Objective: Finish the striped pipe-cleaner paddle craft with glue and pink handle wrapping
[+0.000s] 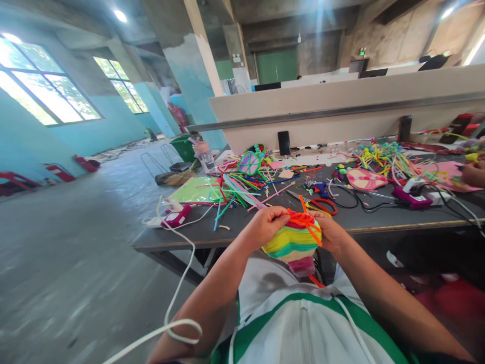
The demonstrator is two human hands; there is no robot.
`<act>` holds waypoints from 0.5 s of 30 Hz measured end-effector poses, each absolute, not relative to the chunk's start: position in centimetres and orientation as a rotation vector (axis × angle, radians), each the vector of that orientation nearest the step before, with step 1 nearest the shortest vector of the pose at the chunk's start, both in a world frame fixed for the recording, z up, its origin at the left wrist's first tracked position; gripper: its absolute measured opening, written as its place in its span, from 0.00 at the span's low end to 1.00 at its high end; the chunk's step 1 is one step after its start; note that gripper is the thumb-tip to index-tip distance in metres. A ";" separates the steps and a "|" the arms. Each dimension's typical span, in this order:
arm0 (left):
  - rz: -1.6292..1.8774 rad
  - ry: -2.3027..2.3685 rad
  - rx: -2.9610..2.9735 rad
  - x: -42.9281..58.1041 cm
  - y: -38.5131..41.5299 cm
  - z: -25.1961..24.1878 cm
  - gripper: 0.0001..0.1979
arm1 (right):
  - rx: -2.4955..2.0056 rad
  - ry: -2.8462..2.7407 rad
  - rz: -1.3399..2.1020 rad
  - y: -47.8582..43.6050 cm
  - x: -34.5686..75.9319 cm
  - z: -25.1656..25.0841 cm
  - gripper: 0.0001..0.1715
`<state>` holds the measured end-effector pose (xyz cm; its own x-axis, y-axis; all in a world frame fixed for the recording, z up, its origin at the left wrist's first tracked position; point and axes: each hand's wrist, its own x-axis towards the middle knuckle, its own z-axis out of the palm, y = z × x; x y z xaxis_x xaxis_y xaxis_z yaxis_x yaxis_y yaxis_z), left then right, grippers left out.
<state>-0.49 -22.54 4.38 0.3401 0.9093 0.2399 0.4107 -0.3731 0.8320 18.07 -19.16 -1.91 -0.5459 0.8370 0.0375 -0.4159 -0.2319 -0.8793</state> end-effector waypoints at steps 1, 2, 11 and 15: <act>0.959 1.165 1.943 -0.5 -22.5 4.3 0.13 | -0.606 -1.164 1.860 -19.0 18.3 -1.8 0.13; 0.973 1.185 1.951 -0.5 -22.5 4.3 0.13 | -0.631 -1.165 1.835 -18.9 18.5 -1.7 0.14; 1.026 1.414 2.029 -0.5 -21.3 3.1 0.13 | -0.833 -2.072 0.045 -21.3 19.9 3.5 0.06; 1.020 1.501 2.112 0.1 -21.5 2.8 0.11 | -1.034 -2.368 -0.446 -22.3 18.1 4.6 0.07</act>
<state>0.10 -21.46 2.82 0.1774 0.9200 0.3494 0.6637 -0.3740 0.6477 18.06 -22.29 4.63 -0.5773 0.5808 0.5739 0.7499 0.6552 0.0913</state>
